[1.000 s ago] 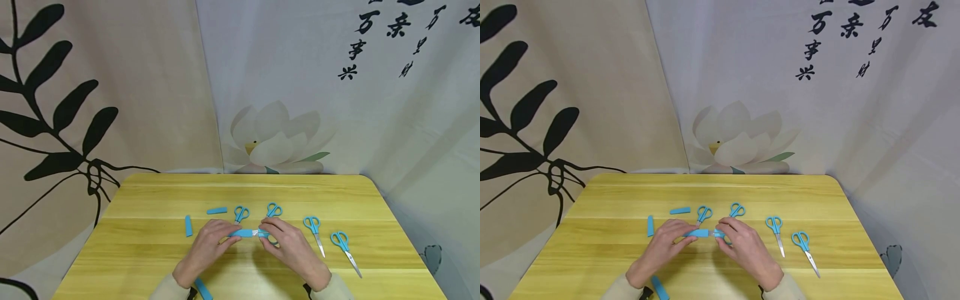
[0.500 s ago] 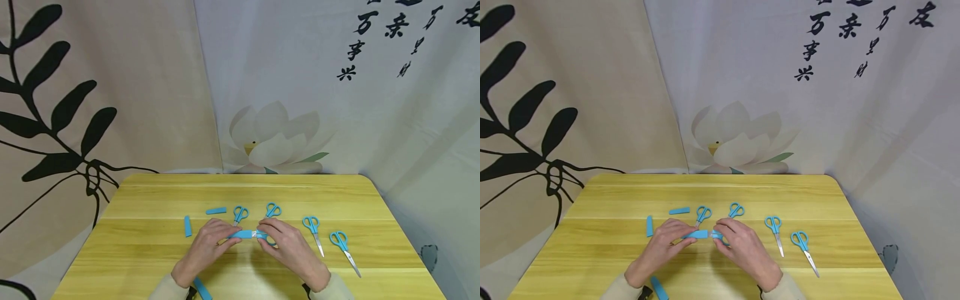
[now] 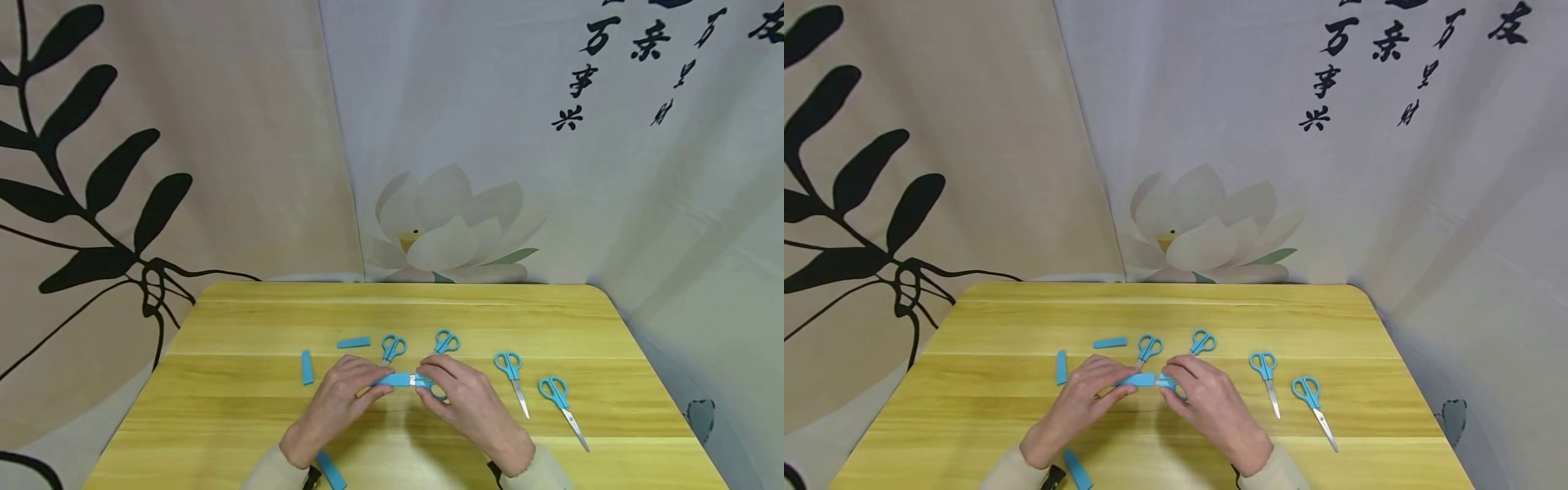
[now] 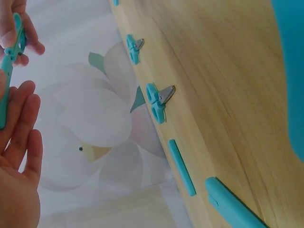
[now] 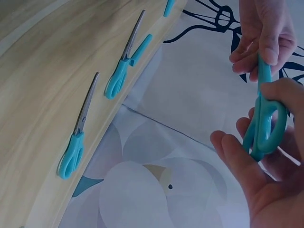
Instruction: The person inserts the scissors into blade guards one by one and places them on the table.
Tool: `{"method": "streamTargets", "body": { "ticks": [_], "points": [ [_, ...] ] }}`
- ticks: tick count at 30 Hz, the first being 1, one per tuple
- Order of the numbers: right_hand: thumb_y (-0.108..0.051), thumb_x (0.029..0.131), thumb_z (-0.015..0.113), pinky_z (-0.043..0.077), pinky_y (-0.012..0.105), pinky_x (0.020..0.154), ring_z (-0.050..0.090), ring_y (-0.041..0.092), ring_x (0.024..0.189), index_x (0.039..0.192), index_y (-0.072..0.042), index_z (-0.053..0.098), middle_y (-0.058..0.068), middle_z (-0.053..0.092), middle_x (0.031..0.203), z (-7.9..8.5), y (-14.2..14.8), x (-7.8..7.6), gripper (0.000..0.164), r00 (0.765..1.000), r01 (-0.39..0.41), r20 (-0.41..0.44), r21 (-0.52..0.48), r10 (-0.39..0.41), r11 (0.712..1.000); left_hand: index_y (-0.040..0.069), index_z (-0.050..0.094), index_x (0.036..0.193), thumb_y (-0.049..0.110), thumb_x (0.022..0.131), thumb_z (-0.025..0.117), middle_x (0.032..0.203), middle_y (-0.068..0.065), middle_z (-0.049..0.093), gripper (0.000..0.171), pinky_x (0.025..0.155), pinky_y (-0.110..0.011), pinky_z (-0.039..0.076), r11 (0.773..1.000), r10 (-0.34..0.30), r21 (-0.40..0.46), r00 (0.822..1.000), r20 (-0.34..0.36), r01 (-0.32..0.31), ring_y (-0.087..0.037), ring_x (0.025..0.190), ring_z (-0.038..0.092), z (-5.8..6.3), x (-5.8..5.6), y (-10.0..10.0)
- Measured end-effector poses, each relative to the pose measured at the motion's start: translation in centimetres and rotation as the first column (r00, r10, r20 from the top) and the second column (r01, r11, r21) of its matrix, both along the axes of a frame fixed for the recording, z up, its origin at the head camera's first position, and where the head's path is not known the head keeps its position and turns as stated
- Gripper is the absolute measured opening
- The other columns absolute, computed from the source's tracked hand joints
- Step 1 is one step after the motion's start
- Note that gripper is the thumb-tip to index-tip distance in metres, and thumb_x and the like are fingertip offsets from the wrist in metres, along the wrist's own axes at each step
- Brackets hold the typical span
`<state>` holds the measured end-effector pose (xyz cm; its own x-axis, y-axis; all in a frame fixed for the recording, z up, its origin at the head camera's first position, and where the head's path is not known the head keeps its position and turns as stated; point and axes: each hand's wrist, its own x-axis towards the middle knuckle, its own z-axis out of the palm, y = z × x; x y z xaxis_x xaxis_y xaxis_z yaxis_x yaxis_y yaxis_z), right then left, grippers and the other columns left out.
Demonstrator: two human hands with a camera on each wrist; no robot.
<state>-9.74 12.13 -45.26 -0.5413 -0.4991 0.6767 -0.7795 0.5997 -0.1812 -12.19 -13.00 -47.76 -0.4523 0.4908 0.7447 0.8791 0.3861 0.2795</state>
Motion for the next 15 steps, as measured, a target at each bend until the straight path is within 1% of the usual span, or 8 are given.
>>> {"method": "streamTargets", "body": {
  "ticks": [4, 6, 12, 15],
  "points": [
    [-0.012, 0.081, 0.087, 0.06, 0.024, 0.075, 0.071, 0.013, 0.089, 0.103, -0.008, 0.075, 0.001, 0.07, 0.109, 0.03, -0.22, 0.08, 0.025, 0.999, 0.001, 0.034, 0.012, -0.001, 1.0, 0.007, 0.078, 0.111, 0.029, 0.102, 0.067, 0.101, -0.001, 0.079, 0.027, 0.082, -0.033, 0.058, 1.0, -0.011, -0.009, 1.0, 0.009, 0.011, -0.015, 0.088, 0.074, -0.08, 0.09, 0.14],
    [-0.012, 0.081, 0.087, 0.06, 0.023, 0.075, 0.071, 0.013, 0.089, 0.103, -0.008, 0.075, 0.001, 0.07, 0.109, 0.06, -0.31, 0.1, 0.025, 0.999, -0.001, 0.042, 0.011, 0.001, 1.0, 0.007, 0.078, 0.111, 0.031, 0.103, 0.064, 0.101, -0.001, 0.079, 0.029, 0.082, -0.032, 0.058, 1.0, -0.009, -0.014, 1.0, 0.015, 0.01, -0.014, 0.088, 0.074, -0.06, 0.13, 0.19],
    [-0.014, 0.087, 0.084, 0.06, 0.024, 0.078, 0.072, 0.016, 0.091, 0.104, -0.006, 0.076, 0.003, 0.071, 0.11, 0.19, -0.43, -0.01, 0.02, 0.999, -0.011, 0.048, 0.005, 0.011, 1.0, 0.007, 0.078, 0.111, 0.033, 0.104, 0.062, 0.101, 0.0, 0.079, 0.031, 0.082, -0.033, 0.058, 1.0, 0.004, -0.013, 1.0, 0.025, -0.004, -0.014, 0.088, 0.073, 0.07, 0.21, 0.21],
    [-0.013, 0.086, 0.084, 0.061, 0.025, 0.078, 0.072, 0.016, 0.091, 0.104, -0.006, 0.076, 0.004, 0.071, 0.109, 0.21, -0.47, -0.04, 0.021, 0.999, -0.011, 0.045, 0.005, 0.011, 1.0, 0.006, 0.078, 0.11, 0.033, 0.104, 0.062, 0.1, -0.001, 0.079, 0.032, 0.082, -0.033, 0.058, 1.0, 0.005, -0.009, 1.0, 0.023, -0.004, -0.015, 0.088, 0.073, 0.06, 0.19, 0.24]
  ]
}}
